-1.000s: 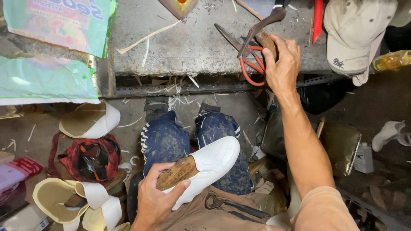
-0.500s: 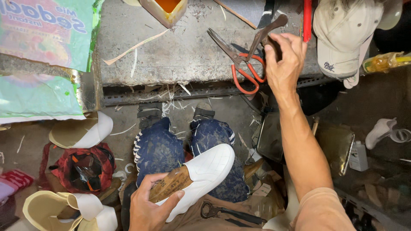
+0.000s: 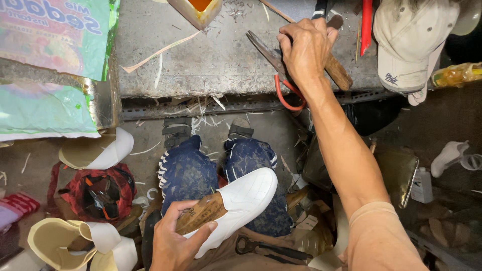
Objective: The person shapes a white shoe using a wooden last, a hammer, and pliers. They repeatedly strike the shoe's edges with the hammer and use pliers to pull and adjust the material, rotating the shoe to work on different sides.
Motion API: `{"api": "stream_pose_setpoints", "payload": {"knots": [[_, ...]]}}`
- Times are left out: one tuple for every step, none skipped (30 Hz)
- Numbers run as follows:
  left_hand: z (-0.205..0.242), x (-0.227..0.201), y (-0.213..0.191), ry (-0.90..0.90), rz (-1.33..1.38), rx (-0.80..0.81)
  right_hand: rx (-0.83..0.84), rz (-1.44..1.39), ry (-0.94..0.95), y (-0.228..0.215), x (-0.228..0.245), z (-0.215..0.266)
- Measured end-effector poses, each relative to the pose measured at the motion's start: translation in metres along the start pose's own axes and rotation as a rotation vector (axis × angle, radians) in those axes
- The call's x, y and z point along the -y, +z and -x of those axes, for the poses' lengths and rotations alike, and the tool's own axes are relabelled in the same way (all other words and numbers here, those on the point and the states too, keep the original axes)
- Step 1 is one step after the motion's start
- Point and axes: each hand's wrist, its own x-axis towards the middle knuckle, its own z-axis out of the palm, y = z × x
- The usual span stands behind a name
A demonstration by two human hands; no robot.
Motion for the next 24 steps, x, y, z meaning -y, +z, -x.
{"api": "stream_pose_setpoints", "payload": {"knots": [[-0.003,-0.001,-0.001,-0.01,-0.001,-0.004,0.006,-0.009,-0.002,-0.003,-0.002,-0.004],[-0.006,-0.002,-0.002,0.034,-0.028,-0.004,0.043,-0.007,-0.017,-0.005,-0.003,-0.007],[0.001,0.001,-0.003,0.053,-0.06,0.007,0.105,-0.015,-0.031,-0.007,-0.001,-0.001],[0.001,-0.009,-0.006,0.017,-0.066,0.014,0.137,-0.034,-0.031,-0.018,0.009,0.01],[0.002,-0.015,-0.008,0.052,-0.034,0.021,0.161,-0.13,-0.005,-0.031,0.021,0.024],[0.003,-0.021,-0.011,0.087,-0.001,0.026,0.185,-0.225,0.024,-0.045,0.033,0.038],[0.003,-0.02,-0.01,0.062,0.003,0.025,0.205,-0.239,0.016,-0.063,0.035,0.043],[0.004,-0.02,-0.01,0.143,0.092,-0.008,0.211,-0.365,0.052,-0.082,0.036,0.048],[0.002,-0.018,-0.008,0.232,0.187,-0.044,0.212,-0.485,0.085,-0.101,0.036,0.051],[0.005,-0.021,-0.01,0.214,0.196,-0.051,0.228,-0.493,0.073,-0.123,0.053,0.059],[0.008,-0.026,-0.012,0.229,0.13,-0.026,0.238,-0.612,0.117,-0.146,0.068,0.068],[0.011,-0.031,-0.015,0.243,0.065,0.0,0.248,-0.731,0.164,-0.17,0.083,0.076],[0.015,-0.03,-0.014,0.225,0.071,0.003,0.268,-0.734,0.162,-0.19,0.103,0.098],[0.018,-0.029,-0.012,0.263,0.07,-0.014,0.35,-0.818,0.159,-0.21,0.123,0.119],[0.018,-0.03,-0.011,0.308,0.068,-0.029,0.427,-0.898,0.156,-0.231,0.141,0.14],[0.02,-0.028,-0.011,0.297,0.073,-0.024,0.44,-0.897,0.157,-0.236,0.157,0.152],[0.022,-0.025,-0.01,0.349,0.062,-0.033,0.477,-0.919,0.15,-0.242,0.172,0.165],[0.023,-0.023,-0.009,0.402,0.051,-0.041,0.513,-0.941,0.144,-0.249,0.187,0.178],[0.024,-0.02,-0.008,0.397,0.056,-0.032,0.522,-0.934,0.148,-0.246,0.191,0.185],[0.026,-0.018,-0.007,0.459,0.058,-0.055,0.495,-0.893,0.119,-0.244,0.193,0.191],[0.027,-0.017,-0.006,0.52,0.061,-0.084,0.468,-0.853,0.084,-0.24,0.196,0.196],[0.027,-0.016,-0.005,0.514,0.069,-0.081,0.477,-0.85,0.083,-0.24,0.196,0.195],[0.028,-0.015,-0.005,0.533,0.062,-0.088,0.469,-0.824,0.047,-0.24,0.198,0.194],[0.029,-0.015,-0.005,0.551,0.056,-0.094,0.462,-0.798,0.011,-0.24,0.2,0.193]]}}
